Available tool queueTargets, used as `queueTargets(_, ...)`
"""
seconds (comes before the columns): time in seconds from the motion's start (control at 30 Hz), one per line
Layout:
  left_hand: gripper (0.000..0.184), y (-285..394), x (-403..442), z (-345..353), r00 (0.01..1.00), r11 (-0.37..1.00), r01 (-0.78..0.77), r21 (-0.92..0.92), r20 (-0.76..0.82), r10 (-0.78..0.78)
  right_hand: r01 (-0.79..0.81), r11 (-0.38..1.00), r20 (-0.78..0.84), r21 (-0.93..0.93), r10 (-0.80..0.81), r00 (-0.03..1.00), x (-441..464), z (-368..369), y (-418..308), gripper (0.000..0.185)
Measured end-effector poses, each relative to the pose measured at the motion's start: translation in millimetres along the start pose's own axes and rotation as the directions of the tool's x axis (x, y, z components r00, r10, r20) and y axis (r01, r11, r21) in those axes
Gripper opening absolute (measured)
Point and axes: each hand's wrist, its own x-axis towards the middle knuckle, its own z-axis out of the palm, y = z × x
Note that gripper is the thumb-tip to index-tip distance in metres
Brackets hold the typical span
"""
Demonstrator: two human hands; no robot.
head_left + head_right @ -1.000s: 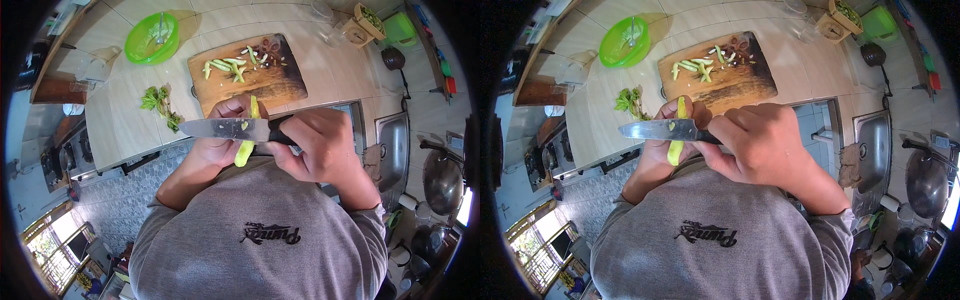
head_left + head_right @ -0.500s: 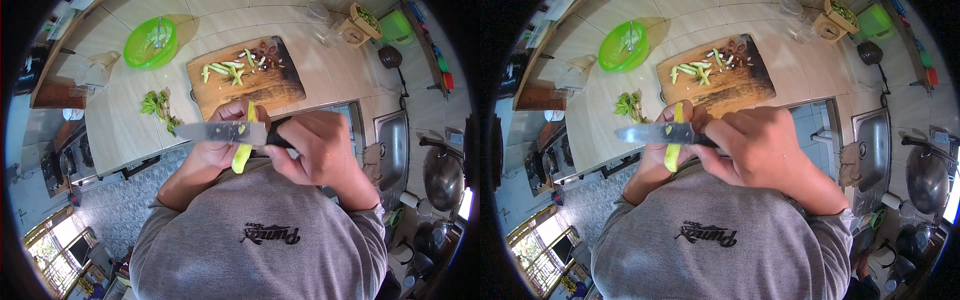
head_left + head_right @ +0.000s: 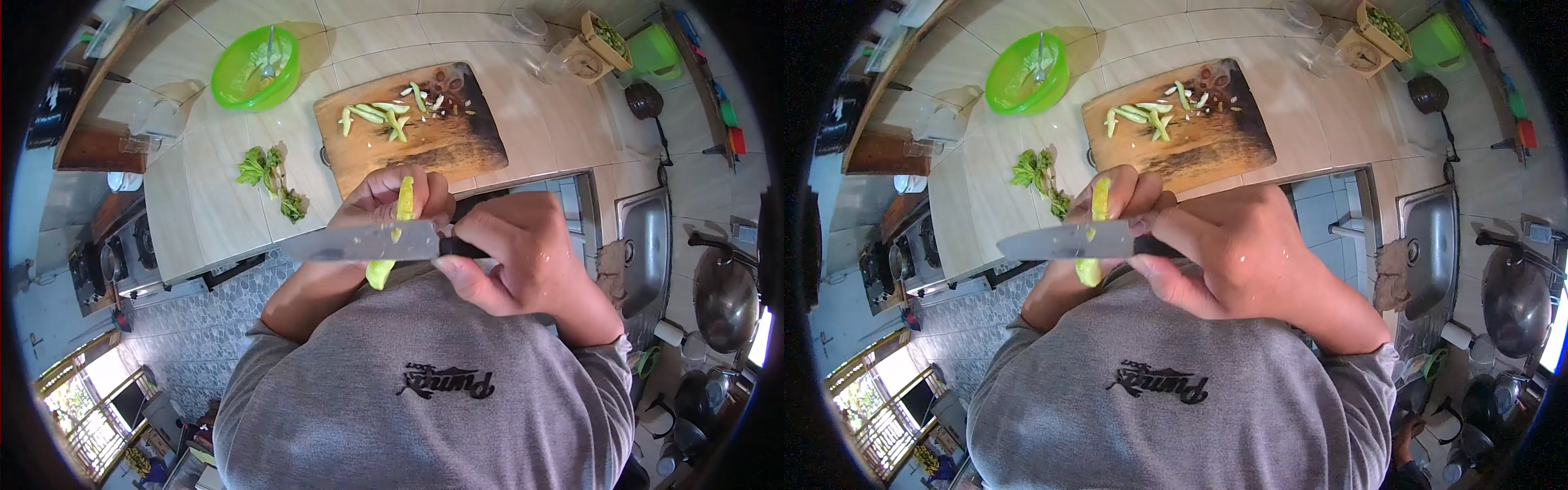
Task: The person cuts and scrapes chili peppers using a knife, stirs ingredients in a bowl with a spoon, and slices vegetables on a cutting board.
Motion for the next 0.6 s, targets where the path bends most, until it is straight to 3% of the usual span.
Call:
queueTargets(0.1,0.028,1.4,-1.1,-0.1,1.000,0.999,-0.003,-0.042,-0.001,0.003,-0.070,0.997,0.109,-0.042,0.075,0.991,2.5,-7.9,1.0,0.020)
queueTargets(0.13,0.028,2.0,-1.3,-0.1,1.000,1.000,-0.011,-0.007,-0.003,0.011,-0.031,0.999,0.028,-0.027,0.032,0.999,1.3,-2.1,7.7,0.020)
queueTargets(0.2,0.027,3.1,-1.9,-1.6,1.000,0.998,-0.029,0.064,-0.005,0.029,-0.017,1.000,0.017,-0.023,0.017,1.000,1.2,-0.1,6.3,0.020)
queueTargets(0.33,0.026,6.5,2.5,0.3,1.000,0.996,0.022,-0.084,0.004,-0.022,-0.018,0.996,0.038,-0.092,0.021,0.999,3.6,-4.2,5.4,0.019)
queueTargets(0.43,0.026,4.0,2.6,-3.0,1.000,0.999,-0.012,-0.036,0.007,0.013,-0.004,0.990,-0.003,-0.139,0.003,1.000,3.2,-1.0,8.2,0.020)
queueTargets(0.6,0.028,6.8,1.8,-4.9,1.000,0.993,0.027,-0.113,-0.007,-0.028,0.000,0.987,-0.006,-0.158,-0.001,1.000,5.1,-2.3,7.0,0.018)
